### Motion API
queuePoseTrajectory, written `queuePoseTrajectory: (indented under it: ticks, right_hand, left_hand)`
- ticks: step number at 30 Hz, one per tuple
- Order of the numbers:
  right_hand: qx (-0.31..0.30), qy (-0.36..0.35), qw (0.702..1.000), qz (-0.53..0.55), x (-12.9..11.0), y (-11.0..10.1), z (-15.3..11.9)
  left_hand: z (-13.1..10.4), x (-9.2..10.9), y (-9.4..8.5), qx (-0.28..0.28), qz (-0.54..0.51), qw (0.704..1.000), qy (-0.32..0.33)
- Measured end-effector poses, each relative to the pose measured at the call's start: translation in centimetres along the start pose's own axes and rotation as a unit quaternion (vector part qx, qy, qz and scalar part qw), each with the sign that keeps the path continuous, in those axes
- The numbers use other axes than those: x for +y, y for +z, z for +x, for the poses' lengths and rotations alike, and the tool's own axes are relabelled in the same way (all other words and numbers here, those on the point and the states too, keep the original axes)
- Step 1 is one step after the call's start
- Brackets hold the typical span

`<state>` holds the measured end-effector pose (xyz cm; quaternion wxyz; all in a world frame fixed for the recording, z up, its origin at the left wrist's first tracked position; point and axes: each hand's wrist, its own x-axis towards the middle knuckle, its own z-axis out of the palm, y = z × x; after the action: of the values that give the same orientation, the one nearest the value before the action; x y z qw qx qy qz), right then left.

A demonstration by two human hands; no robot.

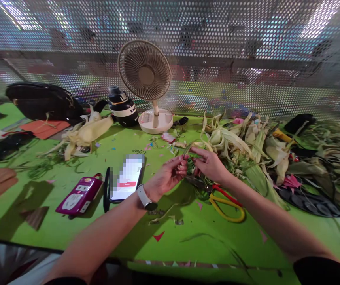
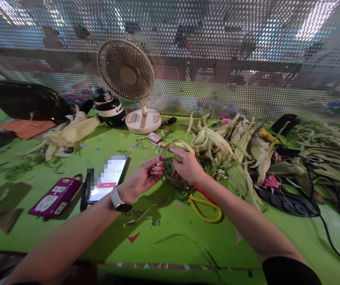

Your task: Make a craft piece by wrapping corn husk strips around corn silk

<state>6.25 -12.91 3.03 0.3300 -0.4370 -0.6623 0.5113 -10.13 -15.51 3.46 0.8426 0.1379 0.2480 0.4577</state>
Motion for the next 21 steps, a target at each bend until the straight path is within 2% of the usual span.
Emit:
queuePoseTrajectory:
  ticks: [3, 6, 12, 15, 17, 18, 21]
  right_hand:
    - [-0.046, -0.010, 0.995, 0.092, -0.1, 0.2, 0.0]
    - [-0.082, -0.032, 0.989, 0.115, -0.3, 0.0, 0.1]
    - [-0.051, -0.048, 0.998, -0.002, 0.5, -0.7, 0.7]
    - [-0.023, -0.096, 0.990, -0.103, 0.4, -1.1, 0.5]
    - [-0.003, -0.159, 0.963, -0.216, 0.0, -1.3, 0.1]
    - [0.007, -0.190, 0.940, -0.284, -0.2, -1.4, -0.1]
    - [0.004, -0.244, 0.842, -0.481, -1.3, -1.7, -1.0]
  left_hand:
    - [-0.4, -0.1, 0.3, -0.021, -0.016, 0.999, -0.018]
    - [-0.7, -0.1, 0.6, -0.037, -0.036, 0.998, -0.036]
    - [-0.8, 0.0, 0.5, -0.039, -0.029, 0.997, -0.060]
    - [-0.4, 0.3, 0.1, -0.002, -0.003, 0.999, -0.043]
    - [-0.2, 0.5, -0.1, 0.039, 0.036, 0.998, -0.029]
    - [-0.1, 0.6, -0.2, 0.056, 0.061, 0.996, -0.023]
    - [0.1, 0.9, -0.3, 0.085, 0.136, 0.987, -0.008]
